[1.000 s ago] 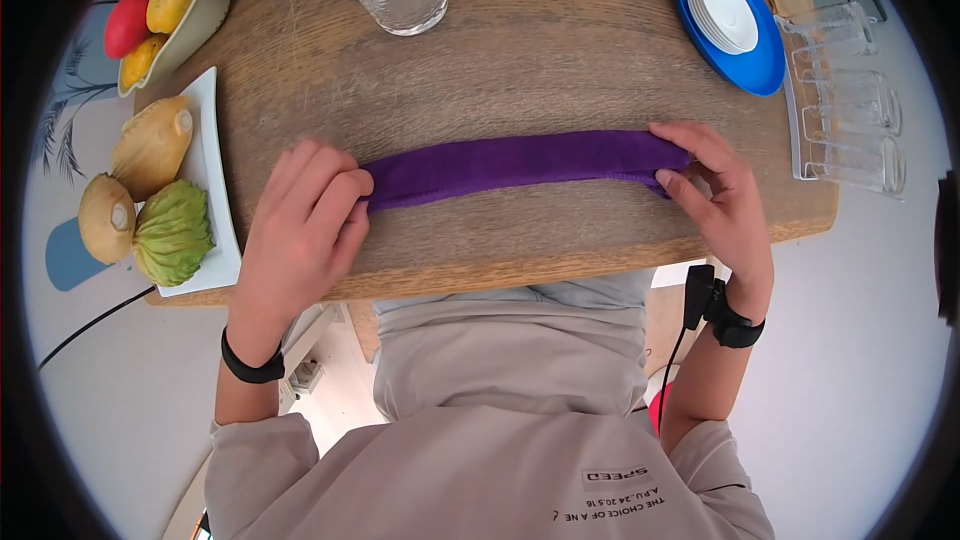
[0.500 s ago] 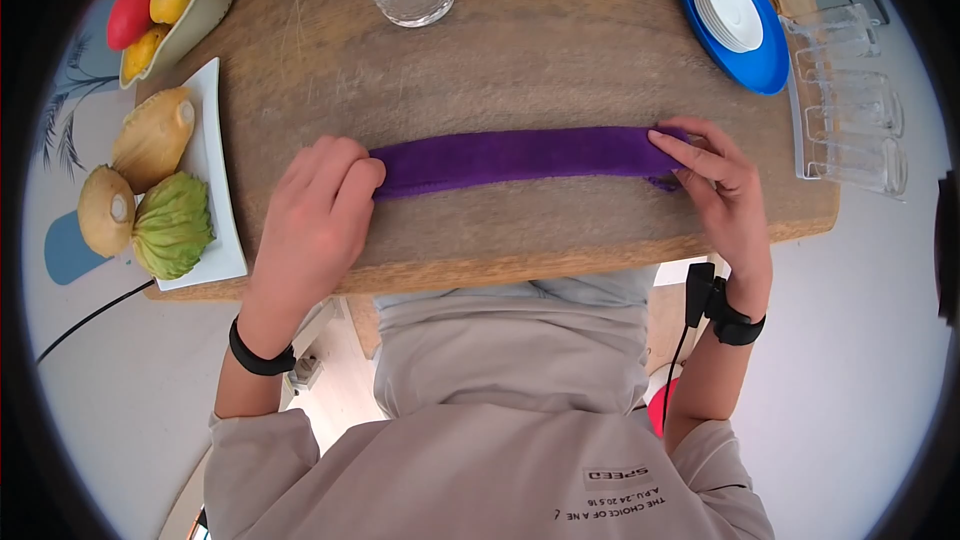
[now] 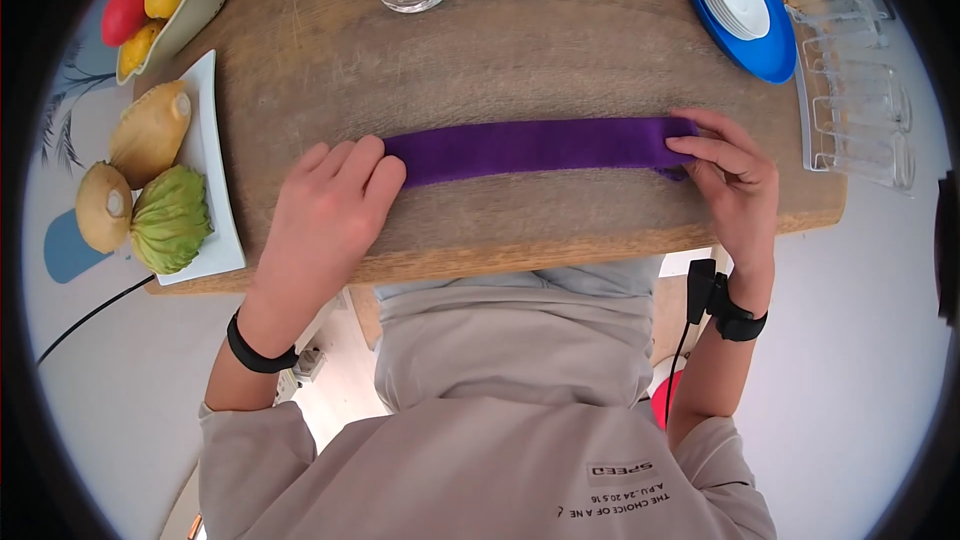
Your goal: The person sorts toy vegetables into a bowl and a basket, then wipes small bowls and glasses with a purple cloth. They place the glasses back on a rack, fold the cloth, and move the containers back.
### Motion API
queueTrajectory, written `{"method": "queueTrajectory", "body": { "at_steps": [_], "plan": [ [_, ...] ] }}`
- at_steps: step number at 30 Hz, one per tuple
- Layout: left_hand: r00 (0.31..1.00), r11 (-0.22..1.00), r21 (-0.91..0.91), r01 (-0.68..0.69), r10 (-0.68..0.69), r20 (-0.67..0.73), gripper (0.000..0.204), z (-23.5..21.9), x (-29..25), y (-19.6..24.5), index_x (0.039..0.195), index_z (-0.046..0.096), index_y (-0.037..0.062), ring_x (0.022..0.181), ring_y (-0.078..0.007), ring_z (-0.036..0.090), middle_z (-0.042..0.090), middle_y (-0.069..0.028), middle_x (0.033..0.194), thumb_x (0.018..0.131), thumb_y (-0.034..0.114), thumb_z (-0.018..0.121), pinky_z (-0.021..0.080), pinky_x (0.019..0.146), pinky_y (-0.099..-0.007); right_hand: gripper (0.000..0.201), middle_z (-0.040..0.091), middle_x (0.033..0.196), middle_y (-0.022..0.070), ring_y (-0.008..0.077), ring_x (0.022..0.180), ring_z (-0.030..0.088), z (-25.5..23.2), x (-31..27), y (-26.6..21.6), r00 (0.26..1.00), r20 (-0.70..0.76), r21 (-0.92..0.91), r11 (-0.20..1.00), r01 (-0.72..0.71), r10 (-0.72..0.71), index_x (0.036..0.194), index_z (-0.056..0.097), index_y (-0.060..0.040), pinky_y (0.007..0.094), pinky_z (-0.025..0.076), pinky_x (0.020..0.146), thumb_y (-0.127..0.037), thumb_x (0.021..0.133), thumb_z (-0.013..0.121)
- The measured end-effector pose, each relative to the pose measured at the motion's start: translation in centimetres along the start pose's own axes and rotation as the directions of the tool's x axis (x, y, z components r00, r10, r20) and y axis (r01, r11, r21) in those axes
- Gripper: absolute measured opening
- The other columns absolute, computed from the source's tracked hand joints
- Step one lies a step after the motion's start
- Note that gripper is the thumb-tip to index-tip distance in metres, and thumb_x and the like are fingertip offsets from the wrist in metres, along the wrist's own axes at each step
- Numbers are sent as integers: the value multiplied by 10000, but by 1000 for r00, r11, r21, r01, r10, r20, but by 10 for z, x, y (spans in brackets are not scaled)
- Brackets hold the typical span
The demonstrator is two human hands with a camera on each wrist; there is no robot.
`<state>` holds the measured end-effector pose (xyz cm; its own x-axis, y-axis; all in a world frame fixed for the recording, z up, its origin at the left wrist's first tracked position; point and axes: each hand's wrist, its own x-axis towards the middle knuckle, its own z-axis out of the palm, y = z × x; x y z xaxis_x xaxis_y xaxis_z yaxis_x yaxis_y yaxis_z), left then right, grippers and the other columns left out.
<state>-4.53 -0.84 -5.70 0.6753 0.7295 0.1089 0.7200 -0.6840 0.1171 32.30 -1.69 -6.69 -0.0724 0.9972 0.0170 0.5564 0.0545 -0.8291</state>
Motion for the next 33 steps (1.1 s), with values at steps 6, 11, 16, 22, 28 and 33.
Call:
{"method": "queueTrajectory", "body": {
  "at_steps": [6, 11, 16, 22, 28, 33],
  "plan": [
    [998, 994, 92, -61, 58, 33, 216, 1, 0, 0, 877, 545, 79, 724, -186, 575, 484, -64, 821, 690, 47, 648, 444, 638, -319, 276, 702, 1149, 82, 149, 956, 669, 5, -1, -5, 995, -35, 102, 991, -85, 89, 961, 736, -6, 262, 529, 805, 174, 807, 595],
    [998, 995, 97, -21, 16, 54, 204, 4, -2, 4, 857, 541, 79, 720, -181, 585, 487, -67, 822, 689, 50, 652, 453, 624, -314, 261, 691, 1172, 82, 152, 950, 672, 4, 1, -5, 994, -29, 75, 992, -104, 107, 955, 723, 8, 260, 540, 814, 171, 814, 576],
    [997, 999, -51, 14, -11, 71, 233, -5, -1, 2, 878, 528, 52, 747, -274, 569, 492, -103, 865, 691, -21, 646, 448, 658, -375, 277, 680, 1186, 107, 168, 948, 684, 6, 0, -4, 998, -47, 118, 992, -44, 50, 966, 717, 23, 274, 569, 809, 166, 791, 557],
    [992, 973, -209, 93, -72, 108, 244, -17, -5, 7, 959, 527, 33, 779, -331, 531, 505, -129, 921, 757, -55, 632, 438, 693, -410, 233, 676, 1194, 121, 182, 956, 692, 1, -3, -6, 999, -17, 71, 997, 43, -42, 973, 721, 32, 276, 578, 804, 120, 796, 598],
    [882, 714, -529, 459, -436, 178, 258, -15, -13, 9, 1169, 516, 4, 692, -267, 543, 559, -128, 832, 929, 9, 611, 447, 638, -349, 153, 683, 1172, 118, 182, 936, 697, 2, -5, -7, 999, -37, 89, 996, -15, 19, 963, 740, 35, 279, 584, 810, 82, 832, 678],
    [862, 736, -454, 502, -466, 199, 297, -16, -15, 1, 1231, 528, 17, 557, -255, 535, 542, -124, 678, 953, 48, 627, 438, 557, -346, 142, 682, 1162, 112, 172, 926, 697, 2, -5, -8, 998, -37, 97, 994, -48, 52, 947, 722, 42, 286, 590, 802, 112, 831, 678]
  ]
}}
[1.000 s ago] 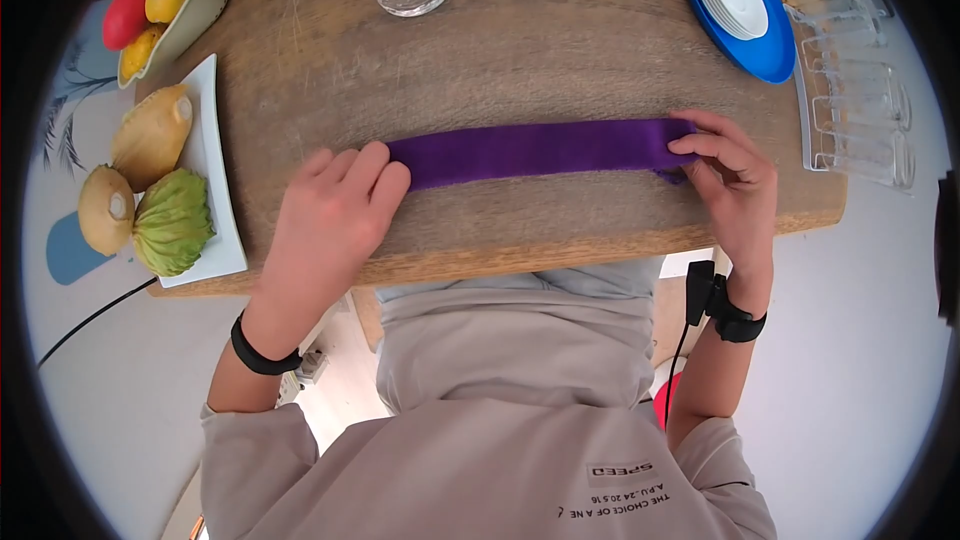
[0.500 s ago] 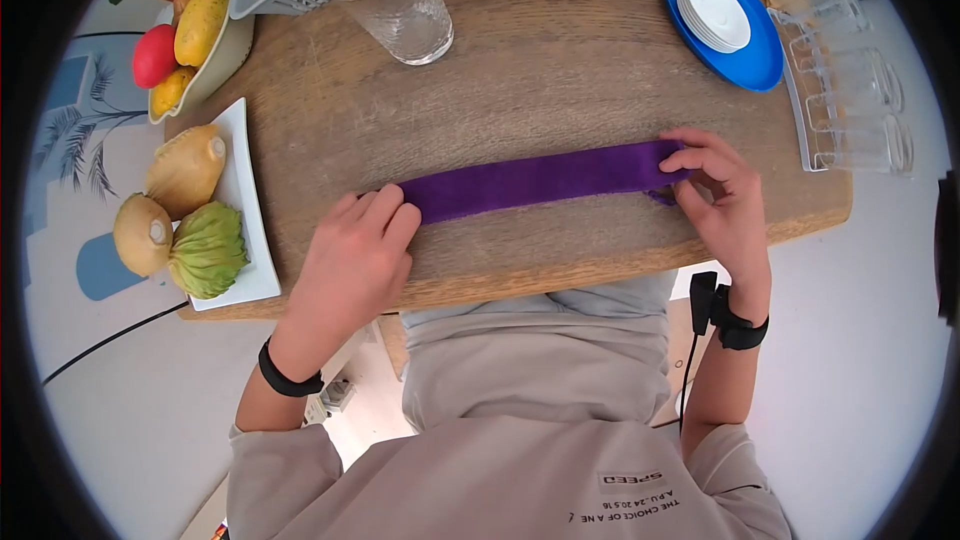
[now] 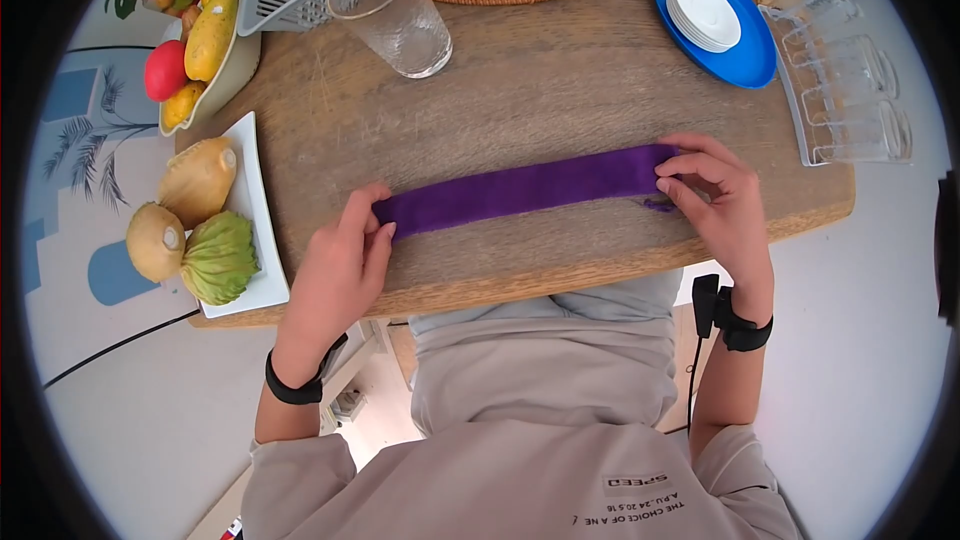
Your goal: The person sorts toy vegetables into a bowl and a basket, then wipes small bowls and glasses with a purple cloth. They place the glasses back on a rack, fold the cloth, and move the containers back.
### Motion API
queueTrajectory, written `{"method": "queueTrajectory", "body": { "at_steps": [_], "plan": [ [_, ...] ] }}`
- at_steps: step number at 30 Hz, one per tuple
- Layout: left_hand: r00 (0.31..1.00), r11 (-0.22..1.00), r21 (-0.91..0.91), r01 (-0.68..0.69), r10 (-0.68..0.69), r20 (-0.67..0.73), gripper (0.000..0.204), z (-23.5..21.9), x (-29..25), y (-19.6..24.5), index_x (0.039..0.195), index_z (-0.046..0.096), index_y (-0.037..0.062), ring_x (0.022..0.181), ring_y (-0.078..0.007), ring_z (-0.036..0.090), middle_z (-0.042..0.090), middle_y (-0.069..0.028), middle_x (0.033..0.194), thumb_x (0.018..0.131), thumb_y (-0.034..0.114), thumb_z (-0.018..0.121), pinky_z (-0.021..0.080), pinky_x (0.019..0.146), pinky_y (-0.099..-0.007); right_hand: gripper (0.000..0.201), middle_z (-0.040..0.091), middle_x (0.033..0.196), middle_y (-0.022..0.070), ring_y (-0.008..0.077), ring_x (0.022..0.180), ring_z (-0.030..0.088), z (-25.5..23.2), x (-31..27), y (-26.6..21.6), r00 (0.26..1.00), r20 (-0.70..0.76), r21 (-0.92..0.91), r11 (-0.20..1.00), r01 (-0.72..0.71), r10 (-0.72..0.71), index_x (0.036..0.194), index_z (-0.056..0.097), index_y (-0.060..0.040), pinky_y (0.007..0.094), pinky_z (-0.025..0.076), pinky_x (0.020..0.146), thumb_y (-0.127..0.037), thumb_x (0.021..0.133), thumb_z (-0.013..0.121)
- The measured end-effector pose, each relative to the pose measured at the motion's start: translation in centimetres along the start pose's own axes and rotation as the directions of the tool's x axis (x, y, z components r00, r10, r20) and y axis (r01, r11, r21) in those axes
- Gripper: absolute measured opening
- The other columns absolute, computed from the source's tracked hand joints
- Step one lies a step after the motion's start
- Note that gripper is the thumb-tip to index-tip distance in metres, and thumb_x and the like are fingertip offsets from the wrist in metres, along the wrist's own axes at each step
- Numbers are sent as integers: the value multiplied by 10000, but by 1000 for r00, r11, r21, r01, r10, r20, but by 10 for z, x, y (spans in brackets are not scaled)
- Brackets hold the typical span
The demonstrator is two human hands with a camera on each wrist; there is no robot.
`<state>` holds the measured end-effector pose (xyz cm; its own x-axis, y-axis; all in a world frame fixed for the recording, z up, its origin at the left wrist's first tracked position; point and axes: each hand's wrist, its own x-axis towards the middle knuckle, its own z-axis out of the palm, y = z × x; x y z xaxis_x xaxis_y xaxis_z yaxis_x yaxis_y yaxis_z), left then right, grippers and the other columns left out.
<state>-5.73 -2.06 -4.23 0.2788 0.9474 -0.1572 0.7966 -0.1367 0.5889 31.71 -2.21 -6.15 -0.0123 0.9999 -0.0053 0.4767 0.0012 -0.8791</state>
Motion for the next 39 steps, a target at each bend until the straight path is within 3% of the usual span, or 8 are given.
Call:
{"method": "queueTrajectory", "body": {
  "at_steps": [5, 11, 17, 26, 29, 32, 35, 39],
  "plan": [
    [991, 984, 134, 113, -121, 51, 279, -9, 2, 0, 1186, 556, 14, 529, -237, 533, 532, -140, 613, 953, 127, 660, 423, 538, -354, 139, 678, 1162, 106, 169, 935, 691, -2, -1, 5, 1000, -7, 59, 998, -27, 27, 940, 681, 38, 287, 584, 817, 124, 831, 676],
    [999, 997, 72, -5, 1, 52, 283, -6, 4, 3, 1157, 570, 8, 517, -239, 528, 549, -144, 622, 951, 172, 675, 398, 515, -355, 205, 679, 1153, 85, 144, 982, 662, -2, 0, 10, 995, -84, 149, 988, -47, 60, 1024, 674, 4, 273, 550, 842, 116, 852, 666],
    [994, 999, 29, 18, -21, 104, 281, -5, 14, 18, 1093, 582, 7, 524, -279, 562, 568, -143, 601, 947, 225, 685, 402, 516, -375, 321, 673, 1199, 63, 113, 939, 625, -8, 9, -7, 976, -217, 99, 994, 55, -32, 1132, 662, -35, 267, 507, 849, 93, 838, 683],
    [963, 965, 151, -213, 181, 200, 311, -6, 40, 31, 863, 579, 15, 592, -353, 585, 579, -146, 618, 917, 292, 711, 428, 549, -424, 412, 669, 1209, 36, 99, 963, 596, -8, 21, -23, 914, -378, 150, 964, 220, -150, 1233, 642, -30, 264, 497, 890, 93, 845, 702],
    [939, 943, 208, -260, 196, 283, 302, -6, 46, 38, 874, 574, 18, 621, -359, 588, 584, -150, 637, 920, 286, 705, 440, 573, -429, 408, 670, 1214, 35, 101, 989, 594, -7, 25, -29, 895, -396, 128, 954, 273, -203, 1228, 643, -31, 265, 495, 889, 86, 844, 713],
    [964, 963, 189, -193, 150, 219, 275, -14, 55, 52, 922, 584, 12, 697, -368, 597, 622, -170, 758, 925, 263, 695, 462, 622, -430, 408, 673, 1212, 35, 103, 1009, 591, -7, 27, -35, 898, -384, 132, 950, 284, -215, 1228, 643, -29, 264, 494, 883, 89, 844, 712],
    [913, 917, 19, -399, 395, 100, 253, -13, 71, 56, 1050, 605, 3, 820, -337, 625, 640, -183, 918, 938, 217, 681, 488, 694, -415, 410, 674, 1209, 38, 106, 1018, 591, -6, 30, -36, 896, -378, 130, 945, 302, -234, 1225, 643, -29, 260, 493, 878, 92, 840, 713],
    [865, 871, -274, -408, 465, 191, 357, 2, 102, 62, 1258, 587, 13, 995, -259, 647, 669, -148, 1108, 950, 168, 678, 517, 835, -355, 419, 665, 1227, 45, 119, 1032, 593, -7, 31, -39, 890, -373, 118, 937, 328, -264, 1230, 636, -21, 268, 498, 878, 103, 837, 710]
  ]
}}
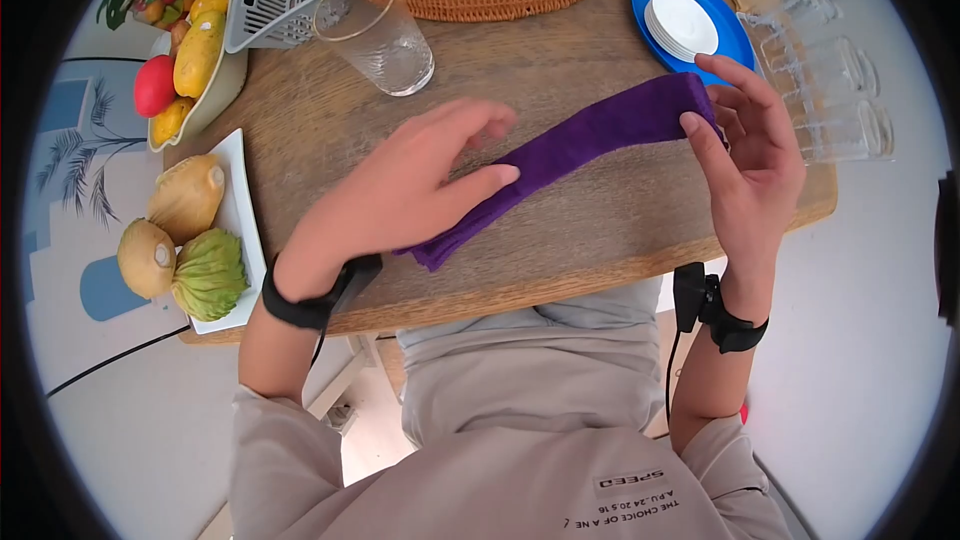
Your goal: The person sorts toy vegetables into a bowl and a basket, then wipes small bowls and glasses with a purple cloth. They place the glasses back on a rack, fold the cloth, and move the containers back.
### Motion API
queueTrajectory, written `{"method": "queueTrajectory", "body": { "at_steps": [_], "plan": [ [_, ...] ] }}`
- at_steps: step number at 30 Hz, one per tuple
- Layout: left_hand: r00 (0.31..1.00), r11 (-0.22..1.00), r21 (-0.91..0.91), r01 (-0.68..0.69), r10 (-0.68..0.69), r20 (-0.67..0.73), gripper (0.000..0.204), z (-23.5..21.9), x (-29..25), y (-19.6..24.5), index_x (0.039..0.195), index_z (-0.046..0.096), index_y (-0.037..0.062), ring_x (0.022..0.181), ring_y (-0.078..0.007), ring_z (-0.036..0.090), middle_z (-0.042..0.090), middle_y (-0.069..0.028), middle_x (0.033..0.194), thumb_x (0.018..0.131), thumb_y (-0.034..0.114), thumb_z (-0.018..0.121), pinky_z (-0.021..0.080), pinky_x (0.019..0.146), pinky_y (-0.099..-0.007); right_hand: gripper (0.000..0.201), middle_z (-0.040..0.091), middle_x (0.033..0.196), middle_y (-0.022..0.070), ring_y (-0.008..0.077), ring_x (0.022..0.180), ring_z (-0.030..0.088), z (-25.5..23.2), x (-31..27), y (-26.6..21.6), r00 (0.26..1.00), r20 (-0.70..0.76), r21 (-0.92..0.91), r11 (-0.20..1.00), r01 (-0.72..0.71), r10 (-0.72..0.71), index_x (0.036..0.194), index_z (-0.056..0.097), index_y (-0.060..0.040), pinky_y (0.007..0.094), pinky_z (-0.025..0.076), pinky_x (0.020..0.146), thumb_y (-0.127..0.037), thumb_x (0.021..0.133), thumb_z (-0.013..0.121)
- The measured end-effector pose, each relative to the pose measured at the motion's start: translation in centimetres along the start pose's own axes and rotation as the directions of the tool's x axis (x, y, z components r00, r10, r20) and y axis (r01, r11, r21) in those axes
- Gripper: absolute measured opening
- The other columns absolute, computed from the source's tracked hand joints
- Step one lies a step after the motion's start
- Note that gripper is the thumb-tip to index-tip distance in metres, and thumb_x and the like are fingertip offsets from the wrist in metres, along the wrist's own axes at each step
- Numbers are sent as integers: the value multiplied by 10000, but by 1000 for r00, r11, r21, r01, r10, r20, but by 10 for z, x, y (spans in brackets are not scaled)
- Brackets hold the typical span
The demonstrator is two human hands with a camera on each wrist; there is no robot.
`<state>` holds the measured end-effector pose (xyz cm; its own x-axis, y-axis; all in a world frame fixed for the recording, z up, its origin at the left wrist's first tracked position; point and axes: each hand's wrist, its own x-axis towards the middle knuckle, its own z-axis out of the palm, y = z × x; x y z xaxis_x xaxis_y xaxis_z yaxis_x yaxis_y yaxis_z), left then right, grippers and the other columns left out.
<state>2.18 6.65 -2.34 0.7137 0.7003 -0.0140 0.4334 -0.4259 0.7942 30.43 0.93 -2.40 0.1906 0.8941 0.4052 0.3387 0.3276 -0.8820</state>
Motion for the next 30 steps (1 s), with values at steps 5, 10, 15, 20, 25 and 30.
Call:
{"method": "queueTrajectory", "body": {
  "at_steps": [5, 10, 15, 20, 25, 30],
  "plan": [
    [967, 911, -403, 86, 21, 253, 472, 18, 34, -32, 1336, 576, 18, 946, -193, 675, 715, -114, 1122, 945, 250, 704, 536, 830, -342, 431, 650, 1253, 60, 143, 1046, 599, 0, 2, -8, 1000, 11, 74, 997, 26, -27, 1238, 625, -8, 296, 514, 903, 122, 834, 700],
    [931, 926, -330, 183, -56, 361, 452, 13, 42, -25, 1341, 594, 28, 892, -137, 629, 711, -86, 1030, 949, 224, 705, 516, 808, -295, 433, 648, 1261, 66, 153, 1065, 603, 0, 7, -13, 996, 41, 102, 992, 79, -84, 1239, 620, -6, 306, 516, 914, 129, 834, 693],
    [945, 845, -477, 244, -95, 314, 356, 15, 34, -24, 1261, 622, 9, 855, -108, 615, 696, -41, 961, 969, 206, 679, 503, 791, -274, 442, 637, 1280, 105, 169, 1084, 604, 2, 15, -20, 980, 95, 96, 982, 163, -172, 1260, 595, 6, 315, 520, 918, 139, 845, 672],
    [948, 707, -637, 307, -172, 267, 262, 18, 21, -20, 1146, 616, 7, 815, -87, 620, 682, -16, 931, 989, 212, 658, 504, 761, -262, 447, 621, 1308, 179, 196, 1109, 611, 9, 26, -30, 954, 143, 75, 964, 256, -264, 1298, 556, 33, 338, 535, 935, 148, 874, 639],
    [929, 640, -674, 368, -230, 289, 191, 19, 6, -11, 1092, 594, 9, 681, -110, 617, 615, -22, 809, 1012, 181, 616, 540, 708, -297, 409, 647, 1258, 150, 181, 1081, 623, 22, 52, -43, 915, 196, 149, 933, 328, -352, 1271, 580, 30, 305, 542, 912, 133, 880, 645],
    [925, 513, -771, 377, -252, 285, 196, 22, 2, -23, 1025, 598, 10, 560, -112, 545, 560, -30, 722, 1023, 206, 606, 541, 607, -326, 369, 671, 1214, 155, 194, 971, 642, 47, 77, -47, 973, 164, 192, 973, 128, -160, 1243, 639, 24, 353, 550, 900, -110, 904, 692]
  ]
}}
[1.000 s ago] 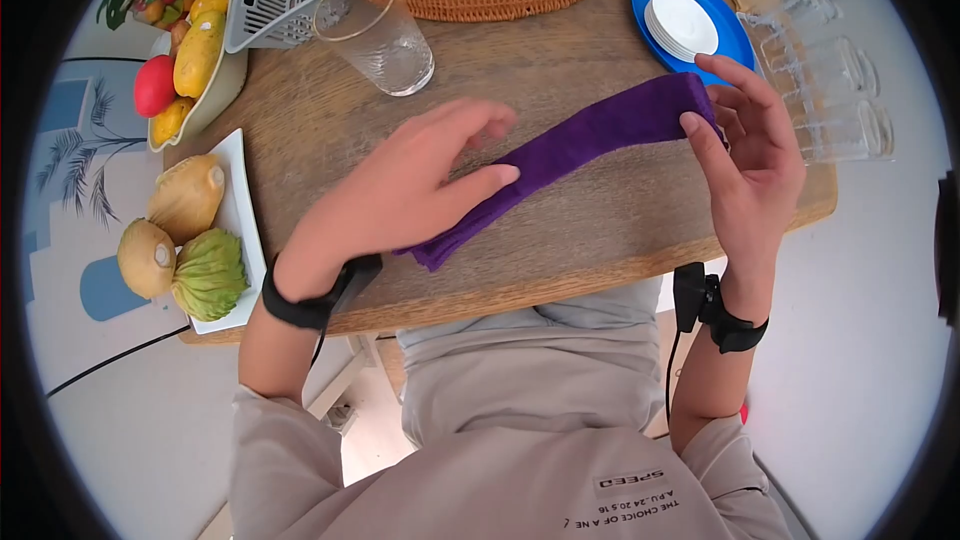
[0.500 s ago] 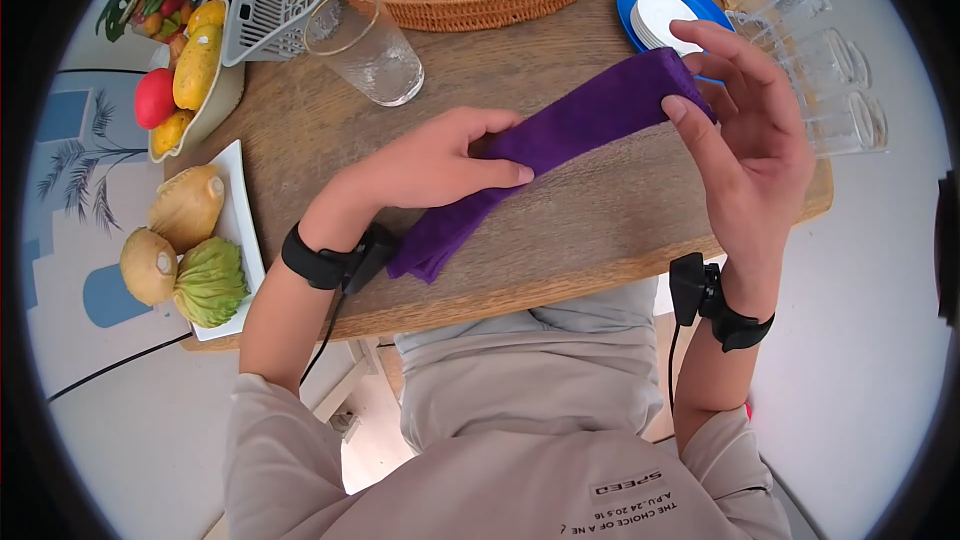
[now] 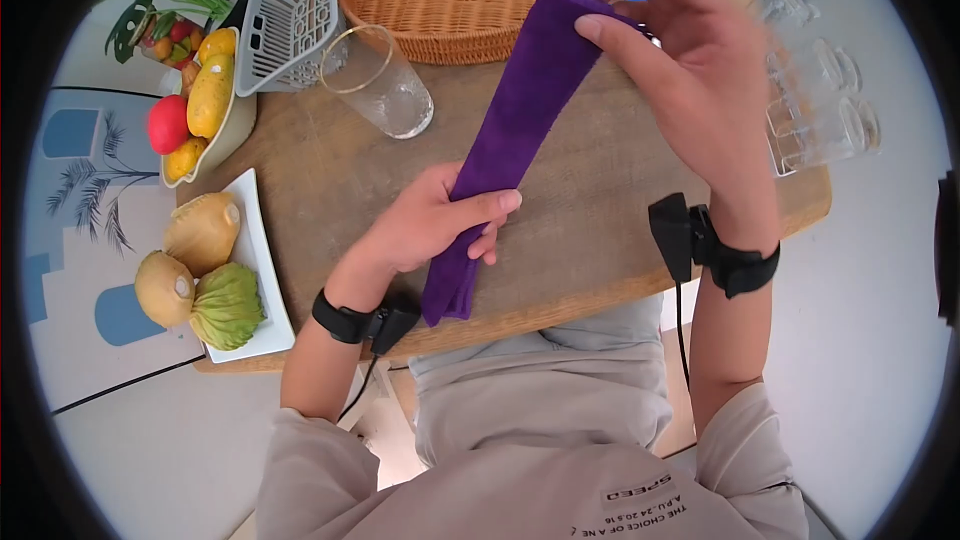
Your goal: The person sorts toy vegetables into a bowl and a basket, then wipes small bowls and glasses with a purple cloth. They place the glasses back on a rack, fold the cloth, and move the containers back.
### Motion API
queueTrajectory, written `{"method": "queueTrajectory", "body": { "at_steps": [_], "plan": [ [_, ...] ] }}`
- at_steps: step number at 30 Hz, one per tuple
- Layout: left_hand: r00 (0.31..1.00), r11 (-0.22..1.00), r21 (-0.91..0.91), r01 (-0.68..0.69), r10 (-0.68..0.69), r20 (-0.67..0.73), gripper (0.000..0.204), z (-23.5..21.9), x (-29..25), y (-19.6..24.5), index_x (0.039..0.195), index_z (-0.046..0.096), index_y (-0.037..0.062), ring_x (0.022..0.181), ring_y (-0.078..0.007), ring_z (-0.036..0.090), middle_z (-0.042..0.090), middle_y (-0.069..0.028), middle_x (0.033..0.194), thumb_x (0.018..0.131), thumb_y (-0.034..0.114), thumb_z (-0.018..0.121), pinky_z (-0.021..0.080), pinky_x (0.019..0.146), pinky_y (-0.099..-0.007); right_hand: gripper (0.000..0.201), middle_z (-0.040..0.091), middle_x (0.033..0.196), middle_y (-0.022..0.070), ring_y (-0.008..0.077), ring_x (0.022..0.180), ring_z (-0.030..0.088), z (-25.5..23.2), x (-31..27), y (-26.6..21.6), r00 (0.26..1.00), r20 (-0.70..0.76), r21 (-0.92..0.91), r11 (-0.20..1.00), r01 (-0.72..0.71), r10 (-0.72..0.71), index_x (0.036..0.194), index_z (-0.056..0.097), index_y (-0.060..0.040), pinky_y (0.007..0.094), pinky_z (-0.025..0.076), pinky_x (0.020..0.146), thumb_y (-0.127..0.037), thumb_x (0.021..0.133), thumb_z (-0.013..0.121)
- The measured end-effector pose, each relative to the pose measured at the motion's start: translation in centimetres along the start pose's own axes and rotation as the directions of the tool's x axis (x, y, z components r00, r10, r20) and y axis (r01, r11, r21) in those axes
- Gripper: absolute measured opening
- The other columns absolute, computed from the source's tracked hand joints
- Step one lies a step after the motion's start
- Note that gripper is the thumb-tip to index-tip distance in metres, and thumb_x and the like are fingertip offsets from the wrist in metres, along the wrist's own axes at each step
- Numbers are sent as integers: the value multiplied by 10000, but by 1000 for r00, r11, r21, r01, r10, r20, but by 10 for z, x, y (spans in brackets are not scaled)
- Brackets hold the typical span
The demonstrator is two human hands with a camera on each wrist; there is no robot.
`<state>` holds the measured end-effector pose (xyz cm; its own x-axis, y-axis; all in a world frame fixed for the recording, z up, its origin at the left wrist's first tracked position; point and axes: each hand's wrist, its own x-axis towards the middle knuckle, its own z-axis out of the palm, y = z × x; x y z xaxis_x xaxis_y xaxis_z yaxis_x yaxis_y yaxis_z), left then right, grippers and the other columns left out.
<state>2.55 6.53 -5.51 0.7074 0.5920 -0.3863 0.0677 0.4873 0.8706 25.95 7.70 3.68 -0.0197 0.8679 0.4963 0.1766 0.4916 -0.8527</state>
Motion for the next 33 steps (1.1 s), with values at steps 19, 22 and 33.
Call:
{"method": "queueTrajectory", "body": {
  "at_steps": [19, 22, 33],
  "plan": [
    [991, 843, -529, 96, -30, 132, 234, -23, 23, -23, 1112, 578, 23, 745, -209, 549, 583, -97, 853, 1024, 239, 551, 492, 730, -377, 391, 676, 1192, 93, 151, 1063, 653, 32, 52, 68, 975, 156, 393, 895, -210, 161, 1223, 619, 15, 285, 548, 921, 89, 850, 709],
    [993, 789, -611, 65, 9, 116, 256, -24, 23, -24, 1071, 575, 36, 750, -219, 541, 578, -92, 845, 1043, 287, 535, 486, 722, -376, 401, 671, 1170, 74, 143, 1038, 647, 37, 51, 36, 976, 211, 300, 947, -115, 52, 1194, 634, 3, 287, 555, 908, 94, 815, 726],
    [995, 656, -752, 66, 17, 102, 264, -36, 32, -49, 1088, 608, 47, 891, -193, 651, 661, -81, 981, 1031, 266, 472, 558, 827, -355, 417, 632, 1132, 130, 313, 987, 623, 57, -65, -17, 796, 545, -89, 925, 368, -264, 1079, 719, -28, 394, 539, 822, 26, 667, 748]
  ]
}}
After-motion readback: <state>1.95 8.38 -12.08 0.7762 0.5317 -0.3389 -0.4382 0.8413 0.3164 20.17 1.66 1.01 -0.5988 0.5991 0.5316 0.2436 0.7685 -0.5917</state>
